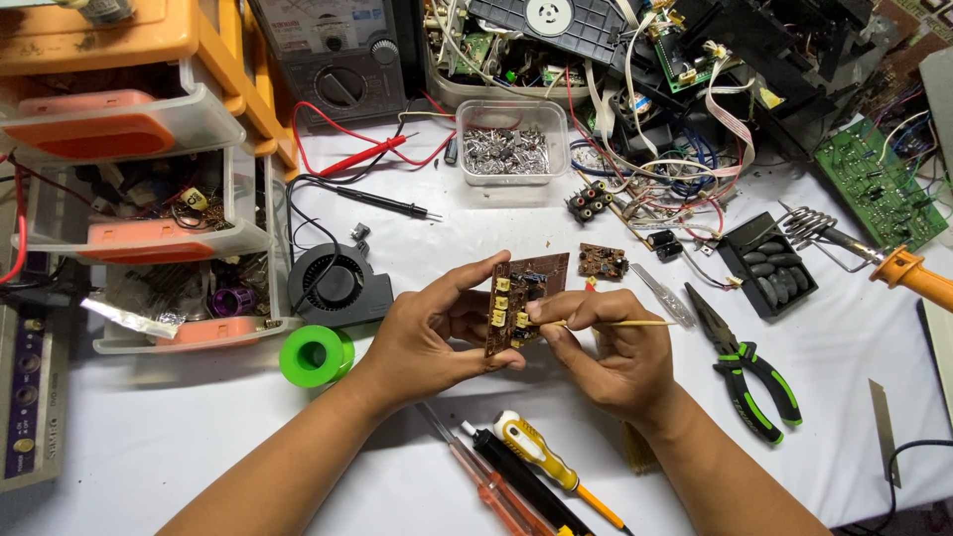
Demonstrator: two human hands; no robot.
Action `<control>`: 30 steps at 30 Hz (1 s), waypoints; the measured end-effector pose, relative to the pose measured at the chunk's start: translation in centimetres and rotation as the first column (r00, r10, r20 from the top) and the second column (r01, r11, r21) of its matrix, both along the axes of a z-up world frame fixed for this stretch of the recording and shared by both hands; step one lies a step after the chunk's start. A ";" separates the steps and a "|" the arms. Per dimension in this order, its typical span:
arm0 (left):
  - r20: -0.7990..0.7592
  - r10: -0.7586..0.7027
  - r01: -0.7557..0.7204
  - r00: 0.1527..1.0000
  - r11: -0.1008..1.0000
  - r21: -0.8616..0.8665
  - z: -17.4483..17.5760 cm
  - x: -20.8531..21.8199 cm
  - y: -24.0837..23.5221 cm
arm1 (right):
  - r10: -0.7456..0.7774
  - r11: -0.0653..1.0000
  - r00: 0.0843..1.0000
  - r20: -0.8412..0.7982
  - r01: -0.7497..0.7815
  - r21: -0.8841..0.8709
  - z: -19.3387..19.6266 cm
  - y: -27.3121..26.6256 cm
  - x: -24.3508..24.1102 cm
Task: The person holds a small brown circuit board and uses a wooden stick to scrape and clean the surface of the board. The person turns the board over to clean both sides, focusing on the component areas.
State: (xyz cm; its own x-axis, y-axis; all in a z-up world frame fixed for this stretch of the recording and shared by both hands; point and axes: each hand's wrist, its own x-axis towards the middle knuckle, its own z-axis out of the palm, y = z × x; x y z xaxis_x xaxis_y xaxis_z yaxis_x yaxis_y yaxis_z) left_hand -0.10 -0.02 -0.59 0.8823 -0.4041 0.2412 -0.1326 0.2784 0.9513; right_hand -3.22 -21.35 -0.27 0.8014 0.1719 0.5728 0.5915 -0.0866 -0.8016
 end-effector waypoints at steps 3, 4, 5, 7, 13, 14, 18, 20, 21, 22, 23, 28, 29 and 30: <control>0.003 0.002 -0.002 1.000 1.000 0.006 0.3 -0.1 0.0 | -0.020 0.998 0.999 0.026 0.022 -0.055 0.3 0.0 -0.1; 0.003 0.001 -0.001 1.000 1.000 0.006 0.3 -0.2 0.0 | -0.021 0.998 0.999 0.026 0.022 -0.055 0.4 0.0 -0.1; 0.000 0.002 -0.002 1.000 1.000 0.007 0.2 -0.2 0.0 | -0.028 0.998 0.999 0.031 0.030 -0.063 0.4 0.0 -0.1; -0.001 0.005 -0.005 1.000 1.000 0.009 0.2 -0.1 0.0 | -0.034 0.997 0.999 0.040 0.036 -0.071 0.7 0.2 0.0; -0.010 -0.007 0.007 1.000 1.000 0.011 -0.2 -0.2 0.0 | -0.061 0.990 0.990 0.126 0.076 -0.119 1.4 0.7 0.0; -0.016 -0.009 0.009 1.000 1.000 0.015 -0.3 -0.2 0.1 | -0.062 0.988 0.988 0.140 0.081 -0.133 1.5 0.8 0.0; 0.017 -0.003 0.003 1.000 1.000 -0.004 -0.8 -0.2 -0.1 | -0.064 0.986 0.979 0.192 0.092 -0.139 1.9 0.9 0.1; 0.055 0.002 -0.002 0.999 1.000 -0.004 -0.3 -0.2 -0.2 | -0.068 0.990 0.985 0.161 0.087 -0.113 1.4 0.7 -0.1; 0.092 0.008 -0.008 0.996 1.000 -0.006 0.0 -0.1 -0.3 | -0.071 0.993 0.989 0.128 0.083 -0.088 1.3 0.5 -0.1; 0.094 0.007 -0.006 0.996 1.000 -0.008 0.9 -0.2 -0.3 | -0.073 0.992 0.989 0.130 0.085 -0.090 1.1 0.6 -0.1; 0.168 0.033 -0.037 0.985 0.999 0.017 1.8 -0.2 -0.2 | -0.060 0.997 0.990 0.130 0.065 -0.035 0.9 0.7 -0.1; 0.451 0.158 -0.229 0.879 0.968 0.107 3.9 -0.5 -0.4 | 0.010 0.997 0.989 0.145 -0.022 0.079 0.4 0.1 -0.2; 0.528 0.193 -0.316 0.827 0.936 0.154 3.8 -0.5 -0.5 | 0.027 0.993 0.992 0.124 -0.040 0.107 0.1 -0.1 -0.1; 0.602 0.217 -0.403 0.769 0.895 0.192 3.7 -0.6 -0.6 | 0.043 0.989 0.994 0.102 -0.057 0.135 -0.3 -0.3 -0.2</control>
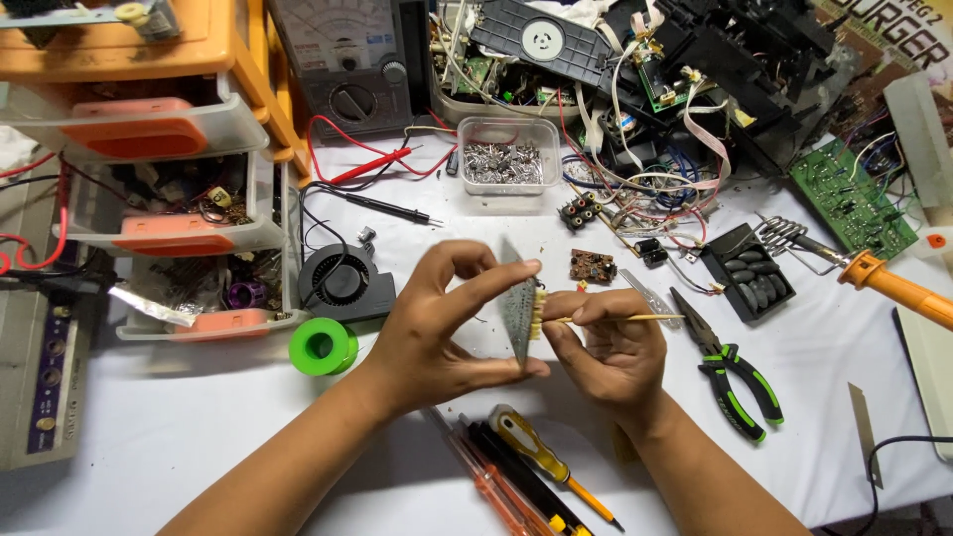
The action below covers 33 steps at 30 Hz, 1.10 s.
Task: The person holds a small brown circuit board and uses a wooden stick to scrape and clean the surface of the board. The person turns the board over to clean both sides, focusing on the component areas.
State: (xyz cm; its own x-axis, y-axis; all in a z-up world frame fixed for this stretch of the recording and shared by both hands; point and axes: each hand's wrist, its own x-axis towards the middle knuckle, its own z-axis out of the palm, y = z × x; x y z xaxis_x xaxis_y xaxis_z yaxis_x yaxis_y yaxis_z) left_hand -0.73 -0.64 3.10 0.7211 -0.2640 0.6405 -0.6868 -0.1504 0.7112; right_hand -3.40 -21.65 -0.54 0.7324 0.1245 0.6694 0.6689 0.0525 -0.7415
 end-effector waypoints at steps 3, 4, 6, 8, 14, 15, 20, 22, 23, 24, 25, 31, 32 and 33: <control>0.072 -0.094 0.079 0.993 0.977 0.196 0.8 0.0 1.1 | 0.102 0.991 0.968 -0.231 -0.080 0.105 -0.5 0.1 -1.6; 0.075 -0.090 0.074 0.993 0.978 0.196 0.8 -0.1 0.9 | 0.106 0.991 0.968 -0.228 -0.084 0.104 -0.8 0.0 -1.7; 0.083 -0.095 0.074 0.992 0.971 0.229 0.7 -0.2 0.8 | 0.059 0.991 0.952 -0.301 -0.020 0.133 -1.6 0.0 -1.9; 0.105 -0.081 0.054 0.991 0.970 0.238 1.0 -0.2 0.8 | 0.050 0.992 0.946 -0.321 -0.009 0.127 -1.3 0.1 -1.9; 0.097 -0.004 -0.023 0.995 0.961 0.277 0.8 -0.5 0.5 | -0.019 0.992 0.906 -0.422 0.069 0.102 -1.6 0.2 -1.8; 0.095 0.014 -0.040 0.995 0.960 0.279 0.7 -0.5 0.4 | -0.019 0.992 0.902 -0.432 0.070 0.103 -1.6 0.2 -1.8; 0.057 0.029 -0.043 0.998 0.962 0.268 0.7 -0.5 0.2 | -0.023 0.988 0.880 -0.475 0.094 0.126 -1.5 0.4 -1.8; 0.033 0.031 -0.038 0.999 0.963 0.265 0.9 -0.5 0.2 | -0.015 0.986 0.879 -0.477 0.092 0.137 -1.4 0.4 -1.7; 0.017 0.026 -0.029 1.000 0.965 0.260 1.0 -0.5 0.2 | -0.007 0.986 0.878 -0.478 0.087 0.145 -1.4 0.4 -1.8; 0.002 0.021 -0.020 1.000 0.967 0.255 1.1 -0.5 0.2 | 0.002 0.985 0.878 -0.478 0.082 0.154 -1.4 0.4 -1.7; 0.001 0.021 -0.020 1.000 0.967 0.254 1.2 -0.5 0.2 | 0.002 0.985 0.878 -0.479 0.082 0.153 -1.4 0.4 -1.8; -0.028 0.004 0.002 1.000 0.972 0.235 1.1 -0.4 0.1 | -0.006 0.989 0.884 -0.467 0.076 0.129 -1.2 0.5 -1.7; -0.029 0.006 0.001 1.000 0.973 0.232 1.1 -0.4 0.1 | -0.007 0.989 0.884 -0.468 0.077 0.129 -1.1 0.5 -1.7; -0.029 0.007 0.000 1.000 0.974 0.228 1.0 -0.4 0.1 | -0.008 0.989 0.884 -0.468 0.078 0.130 -0.9 0.6 -1.8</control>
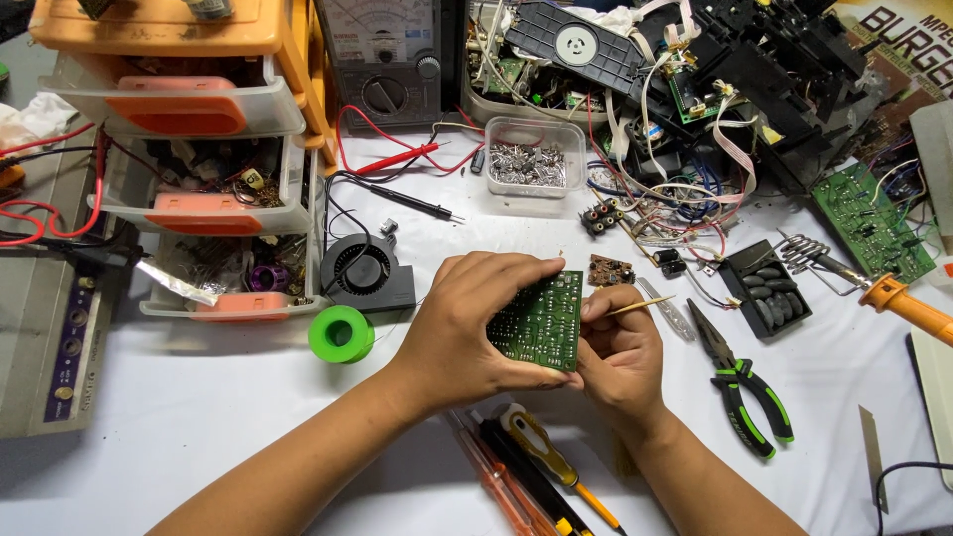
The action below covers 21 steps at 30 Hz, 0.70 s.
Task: The person holds a small brown circuit board and uses a wooden stick to scrape and clean the surface of the board. The person turns the board over to clean both sides, focusing on the component areas.
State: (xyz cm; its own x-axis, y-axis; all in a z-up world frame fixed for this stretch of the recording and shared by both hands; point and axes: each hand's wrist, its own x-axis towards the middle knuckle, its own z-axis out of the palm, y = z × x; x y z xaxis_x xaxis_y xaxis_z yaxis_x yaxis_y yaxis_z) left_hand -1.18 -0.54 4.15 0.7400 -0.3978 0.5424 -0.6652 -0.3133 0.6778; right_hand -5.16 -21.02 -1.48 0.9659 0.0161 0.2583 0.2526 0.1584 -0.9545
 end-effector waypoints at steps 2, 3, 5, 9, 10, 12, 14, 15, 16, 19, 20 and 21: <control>-0.008 -0.008 0.008 1.000 1.000 -0.004 0.0 0.0 0.0 | -0.010 1.000 1.000 -0.006 0.010 0.007 -0.4 -0.1 0.0; -0.014 -0.017 0.017 1.000 1.000 -0.009 -0.1 0.0 0.0 | -0.019 1.000 1.000 -0.010 0.019 0.013 -0.6 -0.2 0.0; -0.013 -0.019 0.019 1.000 1.000 -0.011 -0.3 0.1 0.0 | -0.012 1.000 1.000 0.000 0.012 -0.013 -0.5 -0.3 0.0; -0.027 -0.037 0.037 0.999 0.999 -0.020 -0.4 0.1 0.1 | 0.000 1.000 1.000 0.007 0.000 -0.018 -0.6 -0.5 -0.1; -0.027 -0.038 0.037 0.999 0.999 -0.020 -0.4 0.1 0.1 | 0.000 1.000 1.000 0.007 0.000 -0.018 -0.6 -0.5 -0.1; -0.021 -0.043 0.042 0.999 0.999 -0.034 -0.4 0.0 0.1 | -0.025 0.999 1.000 0.005 0.025 -0.041 -0.4 -0.4 -0.2; -0.040 -0.070 0.067 0.997 0.996 -0.054 -0.2 0.1 0.2 | -0.019 0.999 1.000 0.016 0.020 -0.033 -0.1 -0.3 -0.3; -0.059 -0.097 0.092 0.994 0.993 -0.074 -0.1 0.1 0.2 | -0.014 1.000 1.000 0.026 0.014 -0.025 0.1 -0.3 -0.3; -0.057 -0.097 0.093 0.994 0.993 -0.073 -0.2 0.1 0.3 | -0.014 1.000 1.000 0.028 0.015 -0.025 0.5 -0.2 -0.5; -0.225 -0.214 0.162 0.951 0.960 -0.230 -0.6 0.1 0.3 | -0.040 0.997 0.999 0.035 0.042 -0.061 1.8 0.4 -1.0; -0.344 -0.322 0.191 0.882 0.912 -0.363 -0.9 0.1 0.2 | 0.013 1.000 0.995 0.099 -0.012 -0.016 2.3 0.8 -1.1; -0.439 -0.435 0.195 0.786 0.849 -0.491 -1.2 0.1 0.2 | 0.062 0.997 0.985 0.163 -0.067 0.026 2.8 1.1 -1.2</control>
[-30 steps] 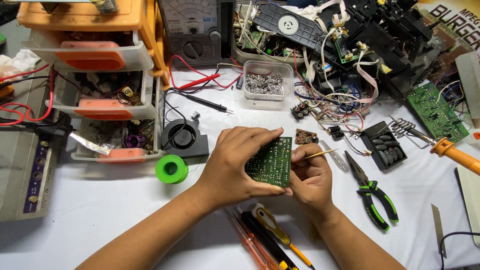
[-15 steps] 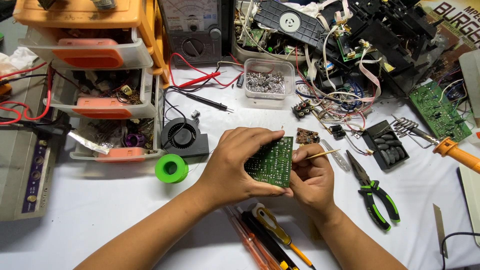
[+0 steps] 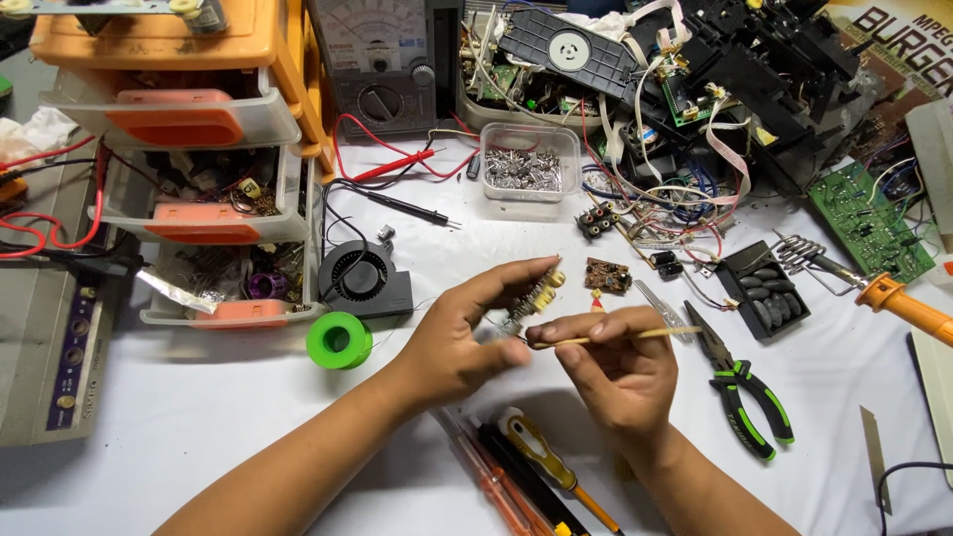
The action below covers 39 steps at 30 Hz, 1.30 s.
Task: The person holds a small brown circuit board and uses a wooden stick to scrape and clean the surface of the board. The person turns the board over to clean both sides, focusing on the component areas.
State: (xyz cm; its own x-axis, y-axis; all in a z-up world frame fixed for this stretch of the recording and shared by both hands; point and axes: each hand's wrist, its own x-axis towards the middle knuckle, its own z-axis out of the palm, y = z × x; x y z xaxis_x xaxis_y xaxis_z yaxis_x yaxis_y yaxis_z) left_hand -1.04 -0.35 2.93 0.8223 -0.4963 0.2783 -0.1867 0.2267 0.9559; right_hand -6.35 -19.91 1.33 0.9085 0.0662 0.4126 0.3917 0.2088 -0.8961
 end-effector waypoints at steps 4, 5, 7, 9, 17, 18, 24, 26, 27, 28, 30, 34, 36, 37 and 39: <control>-0.217 -0.227 0.136 0.950 0.920 -0.367 -2.5 0.0 -1.2 | -0.011 0.996 0.990 0.141 0.022 -0.081 0.4 0.1 -0.3; -0.401 -0.283 0.099 0.871 0.902 -0.421 -2.1 -0.2 -1.3 | -0.038 0.988 0.981 0.192 0.065 -0.138 0.7 0.2 -0.2; -0.562 -0.338 0.052 0.754 0.885 -0.462 -1.7 -0.4 -1.6 | -0.064 0.975 0.967 0.246 0.113 -0.190 1.0 0.4 -0.1; -0.689 -0.302 -0.046 0.659 0.898 -0.438 -1.6 -0.7 -2.0 | -0.104 0.965 0.963 0.247 0.157 -0.208 1.0 0.5 -0.2; -0.697 -0.240 -0.072 0.676 0.920 -0.386 -1.7 -0.6 -2.7 | -0.162 0.877 0.934 0.320 0.285 -0.387 1.6 0.8 0.5; -0.679 -0.220 -0.095 0.701 0.914 -0.395 -2.1 -0.6 -2.8 | -0.168 0.867 0.937 0.306 0.288 -0.406 1.4 0.9 0.6; -0.662 -0.222 -0.083 0.716 0.914 -0.396 -2.0 -0.5 -2.6 | -0.131 0.855 0.947 0.292 0.257 -0.450 1.5 1.3 1.0; -0.688 -0.221 -0.098 0.692 0.915 -0.392 -2.2 -0.6 -2.6 | -0.113 0.869 0.951 0.288 0.235 -0.435 1.3 1.4 1.3; -0.711 -0.220 -0.111 0.668 0.915 -0.387 -2.3 -0.6 -2.6 | -0.095 0.882 0.953 0.287 0.214 -0.419 1.1 1.4 1.4; -0.714 -0.220 -0.113 0.664 0.915 -0.387 -2.3 -0.5 -2.5 | -0.096 0.882 0.955 0.282 0.212 -0.420 1.1 1.5 1.6; -0.750 -0.230 -0.125 0.620 0.915 -0.384 -2.3 -0.4 -2.5 | -0.056 0.889 0.964 0.258 0.165 -0.426 1.1 1.6 1.9; -0.461 -0.039 -0.105 0.886 0.953 -0.283 -3.1 -1.0 -2.9 | -0.182 0.854 0.953 0.244 0.276 -0.442 0.9 2.2 2.6; -0.495 -0.050 -0.113 0.867 0.949 -0.294 -3.9 -0.8 -2.9 | -0.191 0.832 0.960 0.204 0.269 -0.486 1.3 2.1 2.6; -0.499 -0.051 -0.113 0.865 0.949 -0.293 -4.0 -0.5 -2.9 | -0.193 0.831 0.961 0.200 0.268 -0.487 1.2 2.1 2.8; -0.516 -0.051 -0.117 0.855 0.951 -0.287 -4.3 -0.1 -2.8 | -0.197 0.807 0.961 0.194 0.271 -0.524 0.9 2.0 2.9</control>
State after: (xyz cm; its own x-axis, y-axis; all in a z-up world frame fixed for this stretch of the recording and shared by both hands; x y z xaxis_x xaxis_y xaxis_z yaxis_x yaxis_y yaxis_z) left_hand -1.17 -3.16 -1.34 0.9016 -0.4287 -0.0578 0.2974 0.5171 0.8026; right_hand -3.44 -17.94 2.22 0.8691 0.1039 0.4836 0.4808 -0.4072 -0.7765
